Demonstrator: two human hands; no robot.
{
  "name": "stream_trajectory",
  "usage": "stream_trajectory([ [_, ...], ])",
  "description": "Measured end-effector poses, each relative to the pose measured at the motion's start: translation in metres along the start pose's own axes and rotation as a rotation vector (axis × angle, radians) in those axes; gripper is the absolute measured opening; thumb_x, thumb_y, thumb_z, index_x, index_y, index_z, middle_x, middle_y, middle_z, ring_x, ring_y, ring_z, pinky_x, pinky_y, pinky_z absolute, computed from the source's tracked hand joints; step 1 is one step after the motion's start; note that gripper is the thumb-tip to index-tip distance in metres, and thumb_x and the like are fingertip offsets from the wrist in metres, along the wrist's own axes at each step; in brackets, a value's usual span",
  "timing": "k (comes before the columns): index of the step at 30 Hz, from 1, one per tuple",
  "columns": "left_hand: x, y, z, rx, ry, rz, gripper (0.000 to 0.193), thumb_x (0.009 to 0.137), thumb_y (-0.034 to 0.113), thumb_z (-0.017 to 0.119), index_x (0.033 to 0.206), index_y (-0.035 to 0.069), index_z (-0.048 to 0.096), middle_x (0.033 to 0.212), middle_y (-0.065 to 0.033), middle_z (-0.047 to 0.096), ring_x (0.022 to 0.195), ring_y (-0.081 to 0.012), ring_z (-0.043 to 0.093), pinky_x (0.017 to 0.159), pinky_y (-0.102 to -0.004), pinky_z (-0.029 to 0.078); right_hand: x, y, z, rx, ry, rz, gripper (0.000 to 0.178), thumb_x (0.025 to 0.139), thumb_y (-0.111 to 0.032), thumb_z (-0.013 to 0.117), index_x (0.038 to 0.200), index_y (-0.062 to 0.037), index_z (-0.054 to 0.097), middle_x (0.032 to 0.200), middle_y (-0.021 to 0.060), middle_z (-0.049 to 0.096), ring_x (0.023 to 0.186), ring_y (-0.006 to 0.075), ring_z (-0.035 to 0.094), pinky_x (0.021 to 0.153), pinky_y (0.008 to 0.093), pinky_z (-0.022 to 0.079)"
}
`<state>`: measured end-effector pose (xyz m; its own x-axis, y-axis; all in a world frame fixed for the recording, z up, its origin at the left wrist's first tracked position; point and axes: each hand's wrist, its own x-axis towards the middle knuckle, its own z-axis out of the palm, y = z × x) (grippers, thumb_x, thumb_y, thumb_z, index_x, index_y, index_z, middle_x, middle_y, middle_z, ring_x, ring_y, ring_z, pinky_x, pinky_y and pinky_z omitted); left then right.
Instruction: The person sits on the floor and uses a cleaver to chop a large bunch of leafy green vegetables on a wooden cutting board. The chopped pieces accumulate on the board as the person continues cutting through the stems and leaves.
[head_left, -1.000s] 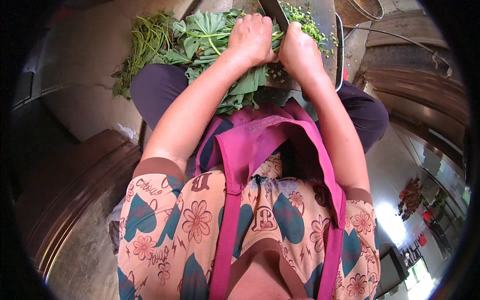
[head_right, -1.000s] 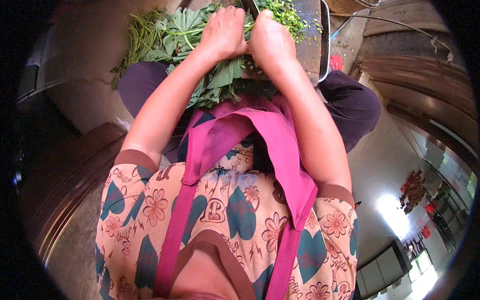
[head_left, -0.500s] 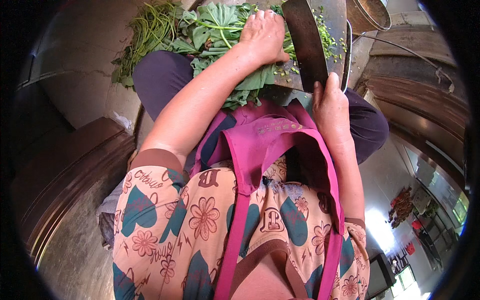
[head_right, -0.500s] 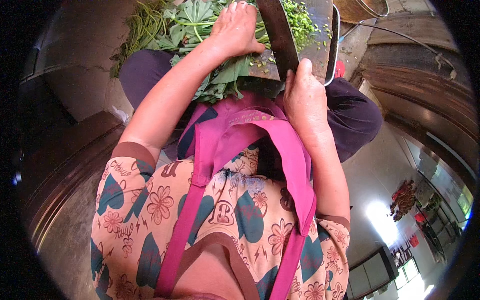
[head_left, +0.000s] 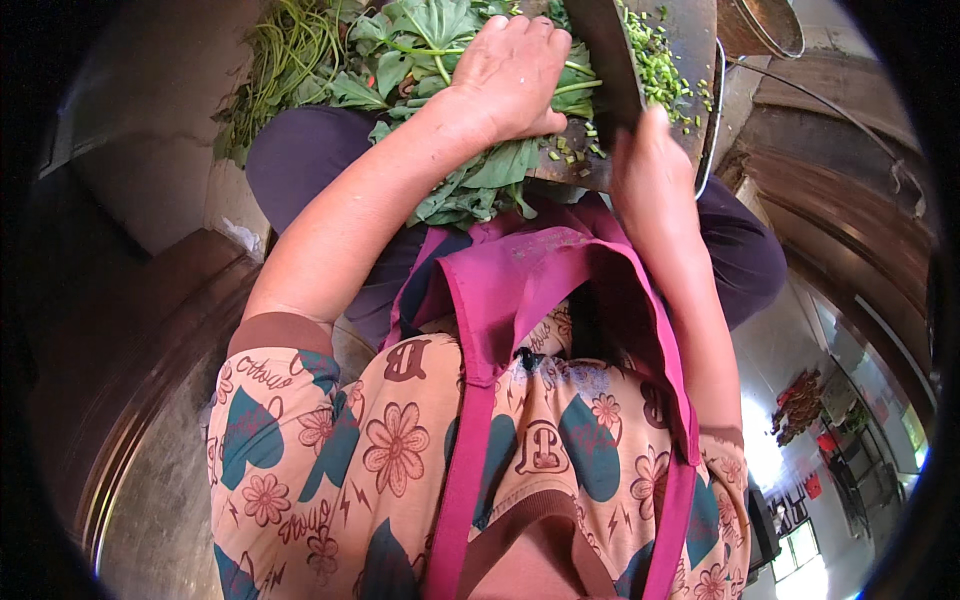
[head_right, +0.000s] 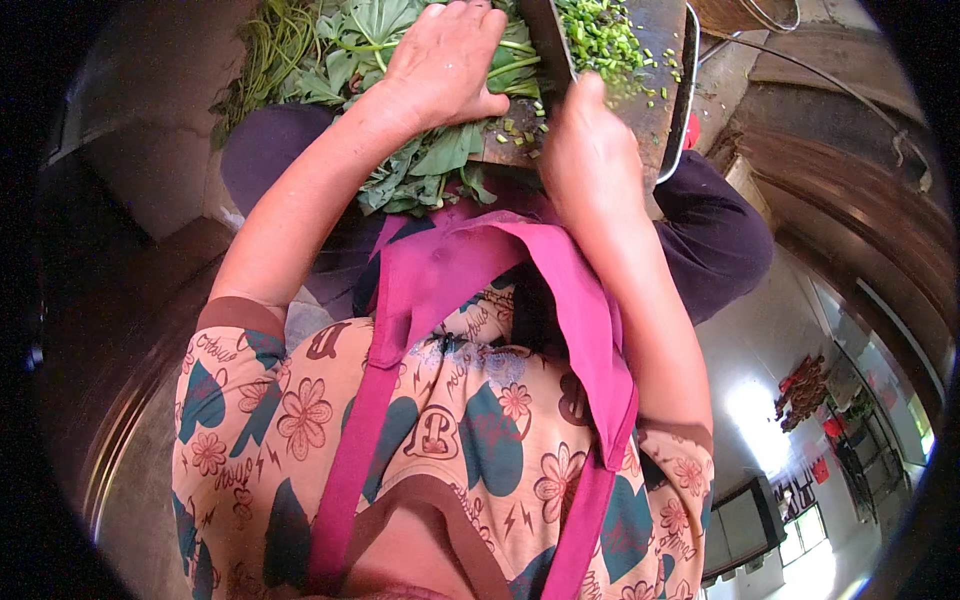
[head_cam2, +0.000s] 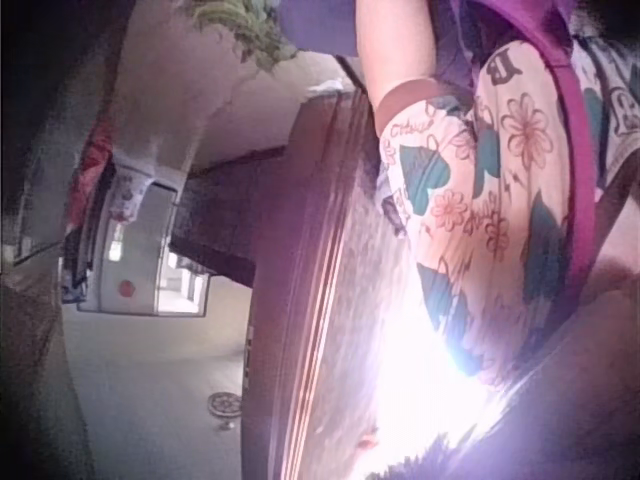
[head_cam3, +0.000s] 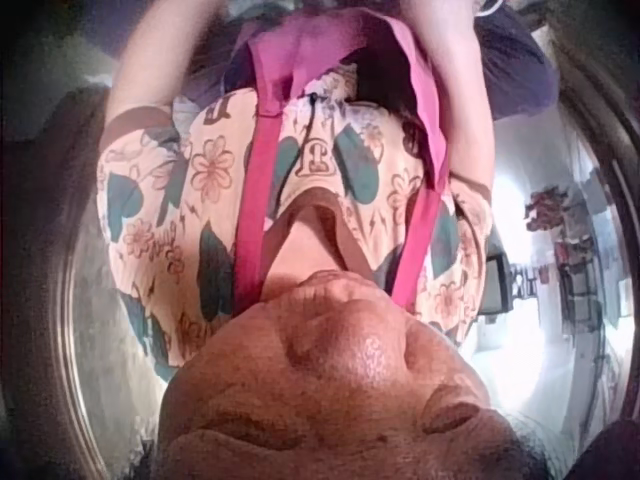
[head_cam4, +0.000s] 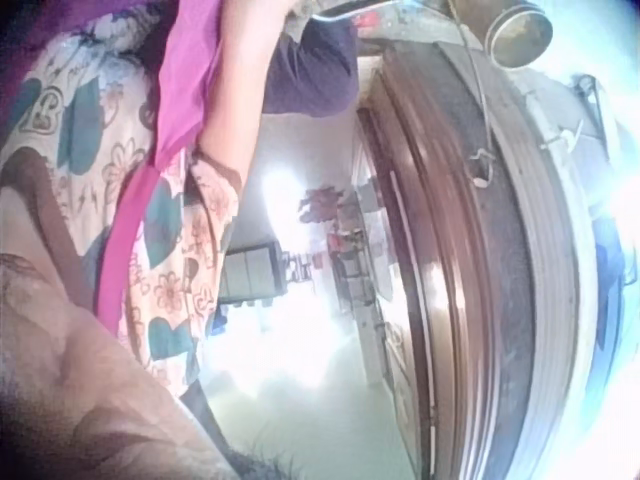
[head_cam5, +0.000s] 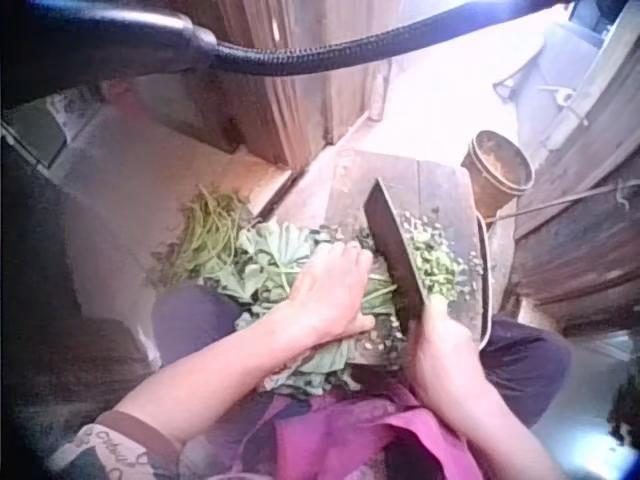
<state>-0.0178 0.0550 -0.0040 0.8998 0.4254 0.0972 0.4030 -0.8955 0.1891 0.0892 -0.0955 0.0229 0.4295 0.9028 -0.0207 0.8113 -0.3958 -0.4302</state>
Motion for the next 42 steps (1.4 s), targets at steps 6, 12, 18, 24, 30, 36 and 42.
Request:
stream_trajectory([
  [6, 0.007, 0.003, 0.019, -0.057, -0.012, -0.001, 0.058, 0.059, 0.036, 0.078, 0.097, -0.001, 0.054, 0.101, -0.0183, 0.059, 0.098, -0.0325, 0.058, 0.088, -0.0421, 0.046, 0.081, 0.01, 0.035, -0.058, 0.112, 0.006, 0.023, 0.091, -0.017, 0.05, 0.091, 0.0048, 0.045, 0.075, 0.0325, 0.06, 0.076, 0.0493, 0.06, 0.066, 0.055, 0.049],
  [12, 0.017, 0.001, 0.026, -0.034, -0.088, -0.124, 0.064, 0.059, 0.04, 0.081, 0.103, 0.0, 0.056, 0.101, -0.0169, 0.061, 0.095, -0.0308, 0.061, 0.085, -0.039, 0.048, 0.079, 0.017, 0.013, -0.073, 0.113, -0.074, 0.02, 0.09, -0.017, 0.051, 0.094, 0.0019, 0.045, 0.077, 0.0313, 0.062, 0.077, 0.0482, 0.062, 0.069, 0.0546, 0.05],
  [18, 0.015, 0.003, 0.027, -0.034, -0.053, -0.181, 0.059, 0.062, 0.038, 0.078, 0.098, -0.001, 0.054, 0.097, -0.0193, 0.06, 0.087, -0.0344, 0.062, 0.078, -0.0439, 0.049, -0.005, 0.005, -0.049, -0.04, 0.028, -0.098, 0.017, 0.092, -0.01, 0.052, 0.094, -0.0008, 0.038, 0.071, 0.0307, 0.057, 0.074, 0.0501, 0.057, 0.06, 0.0565, 0.044],
  [24, 0.011, 0.018, 0.014, -0.003, -0.006, -0.153, 0.059, 0.061, 0.041, 0.078, 0.1, 0.001, 0.059, 0.097, -0.0161, 0.062, 0.091, -0.029, 0.062, 0.079, -0.0377, 0.048, -0.051, 0.011, -0.042, -0.035, -0.067, 0.015, 0.017, 0.09, -0.007, 0.053, 0.091, -0.0006, 0.037, 0.065, 0.0291, 0.056, 0.064, 0.0482, 0.058, 0.052, 0.0549, 0.046],
  [30, 0.0, 0.024, 0.001, -0.05, -0.004, -0.137, 0.054, 0.061, 0.037, 0.077, 0.1, 0.004, 0.058, 0.098, -0.0136, 0.062, 0.091, -0.027, 0.062, 0.081, -0.0393, 0.045, -0.018, 0.004, -0.021, -0.006, -0.05, 0.047, 0.017, 0.091, -0.008, 0.054, 0.092, 0.0, 0.039, 0.07, 0.0308, 0.056, 0.07, 0.0506, 0.056, 0.056, 0.0552, 0.042],
  [36, 0.006, 0.017, 0.009, -0.029, -0.037, -0.14, 0.054, 0.061, 0.035, 0.077, 0.101, 0.005, 0.057, 0.101, -0.0127, 0.061, 0.094, -0.0277, 0.061, 0.082, -0.0409, 0.044, 0.047, 0.001, 0.015, -0.067, 0.026, -0.011, 0.019, 0.089, -0.014, 0.05, 0.092, 0.0033, 0.042, 0.072, 0.0306, 0.061, 0.072, 0.0473, 0.063, 0.063, 0.0534, 0.051],
  [42, 0.017, 0.003, 0.023, -0.044, -0.055, -0.205, 0.058, 0.06, 0.039, 0.076, 0.099, 0.002, 0.054, 0.098, -0.0186, 0.06, 0.092, -0.0346, 0.06, 0.083, -0.044, 0.046, 0.065, 0.013, 0.02, -0.017, -0.009, -0.029, 0.013, 0.086, -0.008, 0.048, 0.09, 0.0035, 0.044, 0.074, 0.0314, 0.062, 0.075, 0.0482, 0.062, 0.068, 0.0541, 0.05],
])
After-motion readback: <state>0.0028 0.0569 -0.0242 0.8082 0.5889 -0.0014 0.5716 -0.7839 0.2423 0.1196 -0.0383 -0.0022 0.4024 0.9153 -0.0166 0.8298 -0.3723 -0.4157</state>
